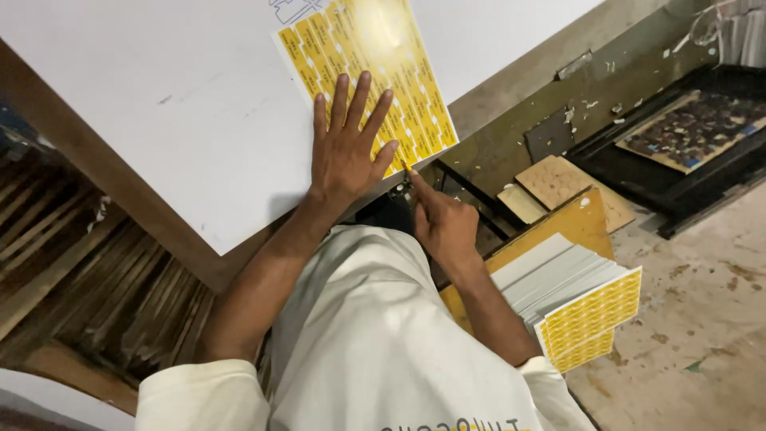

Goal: Aligning, marking, and trimming product labels on a work surface.

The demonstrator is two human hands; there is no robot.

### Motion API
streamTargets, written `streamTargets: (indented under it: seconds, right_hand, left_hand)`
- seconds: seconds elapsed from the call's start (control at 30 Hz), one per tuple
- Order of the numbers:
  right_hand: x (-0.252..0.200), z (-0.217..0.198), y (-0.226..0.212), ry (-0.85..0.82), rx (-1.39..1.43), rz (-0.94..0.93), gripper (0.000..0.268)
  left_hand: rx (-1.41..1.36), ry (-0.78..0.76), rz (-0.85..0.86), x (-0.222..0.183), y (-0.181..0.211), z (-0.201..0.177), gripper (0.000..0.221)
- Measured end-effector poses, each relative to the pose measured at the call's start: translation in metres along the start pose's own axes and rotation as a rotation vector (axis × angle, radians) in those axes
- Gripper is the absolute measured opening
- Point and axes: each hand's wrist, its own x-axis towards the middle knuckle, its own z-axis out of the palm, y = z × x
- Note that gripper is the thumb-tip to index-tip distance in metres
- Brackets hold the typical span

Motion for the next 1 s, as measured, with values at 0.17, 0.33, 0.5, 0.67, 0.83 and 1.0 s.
streamTargets:
  seconds: [0.17,0.33,0.5,0.67,0.83,1.0]
  right_hand:
    - [0.002,0.003,-0.009,-0.017,0.01,0.004,0.051]
    - [0.003,0.004,-0.015,-0.086,-0.08,0.109,0.055]
    - [-0.019,-0.017,-0.001,-0.162,-0.172,0.035,0.056]
    - [0.012,-0.058,0.032,-0.152,-0.057,-0.113,0.06]
    - [0.091,-0.068,0.054,-0.431,-0.191,-0.728,0.058]
    - [0.124,-0.067,0.052,-0.611,-0.14,-0.835,0.048]
  left_hand:
    - [0.008,0.024,0.009,-0.003,-0.004,0.002,0.073]
    - [0.004,0.0,-0.002,-0.001,-0.004,0.004,0.073]
    - [0.031,-0.059,-0.009,-0.003,0.001,-0.001,0.073]
    - [0.043,-0.045,0.006,0.003,-0.009,0.004,0.073]
    - [0.08,-0.087,0.192,0.016,-0.02,-0.001,0.072]
    - [0.045,-0.08,0.205,0.018,-0.017,-0.005,0.077]
